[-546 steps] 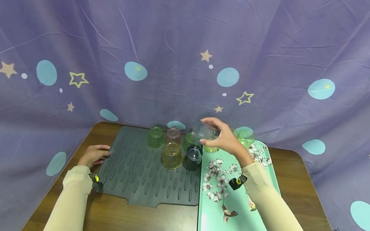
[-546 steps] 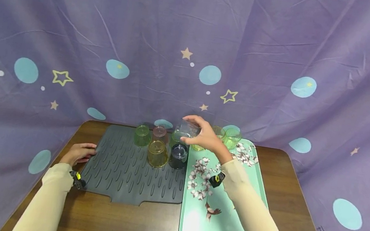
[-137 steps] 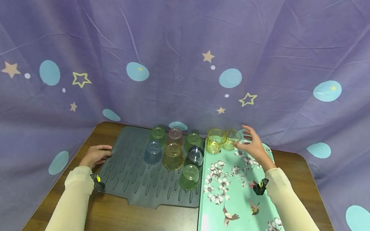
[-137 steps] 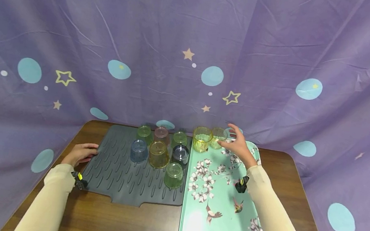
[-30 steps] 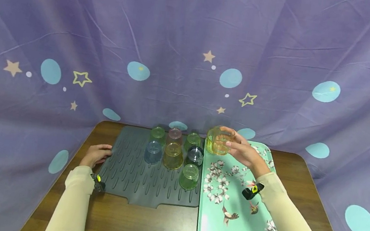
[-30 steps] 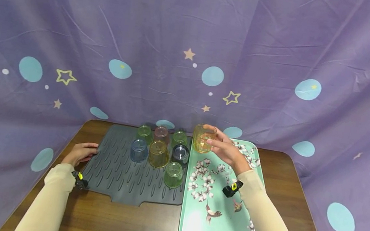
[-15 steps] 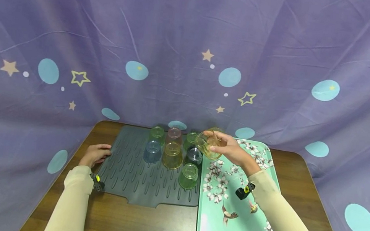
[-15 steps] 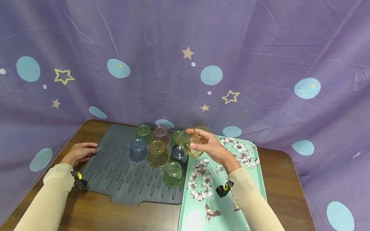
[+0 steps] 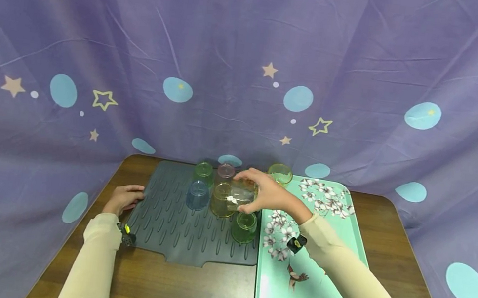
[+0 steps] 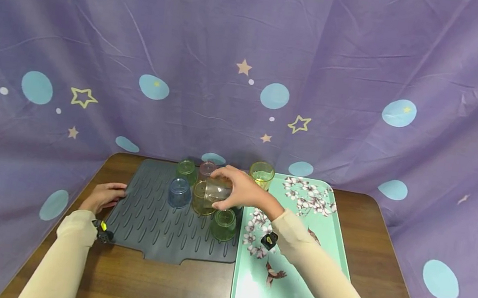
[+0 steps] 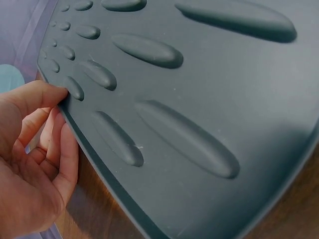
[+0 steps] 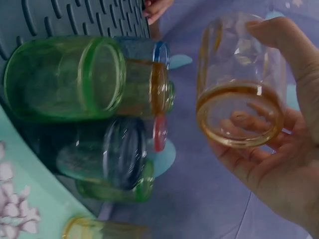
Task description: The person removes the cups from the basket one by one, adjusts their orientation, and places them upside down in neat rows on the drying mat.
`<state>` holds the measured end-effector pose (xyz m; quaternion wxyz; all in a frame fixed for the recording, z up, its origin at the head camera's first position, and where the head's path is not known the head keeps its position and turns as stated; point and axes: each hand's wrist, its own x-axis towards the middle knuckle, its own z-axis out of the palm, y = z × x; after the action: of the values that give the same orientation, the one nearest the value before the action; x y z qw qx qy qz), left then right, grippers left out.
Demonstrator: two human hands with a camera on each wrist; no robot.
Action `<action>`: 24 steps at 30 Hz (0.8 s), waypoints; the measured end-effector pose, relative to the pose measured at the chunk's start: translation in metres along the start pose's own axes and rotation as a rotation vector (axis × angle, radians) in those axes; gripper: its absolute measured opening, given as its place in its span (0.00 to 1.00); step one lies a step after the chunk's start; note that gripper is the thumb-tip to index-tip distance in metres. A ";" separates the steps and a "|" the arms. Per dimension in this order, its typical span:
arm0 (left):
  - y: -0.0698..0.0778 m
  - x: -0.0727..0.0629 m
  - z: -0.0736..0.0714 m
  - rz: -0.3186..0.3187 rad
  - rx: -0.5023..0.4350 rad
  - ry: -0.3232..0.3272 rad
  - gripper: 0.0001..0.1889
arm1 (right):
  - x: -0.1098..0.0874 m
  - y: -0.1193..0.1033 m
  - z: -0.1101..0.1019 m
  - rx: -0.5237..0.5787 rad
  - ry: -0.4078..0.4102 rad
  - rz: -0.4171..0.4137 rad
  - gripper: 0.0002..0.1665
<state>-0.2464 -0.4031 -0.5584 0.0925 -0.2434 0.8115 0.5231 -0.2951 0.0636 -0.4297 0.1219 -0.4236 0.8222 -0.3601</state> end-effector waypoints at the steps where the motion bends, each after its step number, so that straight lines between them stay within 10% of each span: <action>1: -0.001 0.001 0.000 0.002 -0.001 0.000 0.27 | 0.003 -0.003 0.002 -0.030 -0.005 -0.008 0.42; 24: 0.005 -0.006 -0.002 0.025 -0.013 -0.010 0.26 | 0.050 -0.069 0.053 -0.928 -0.393 -0.093 0.44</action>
<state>-0.2436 -0.4010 -0.5508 0.0882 -0.2311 0.8106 0.5308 -0.2569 -0.0282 -0.4141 0.0572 -0.5291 0.8374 0.1245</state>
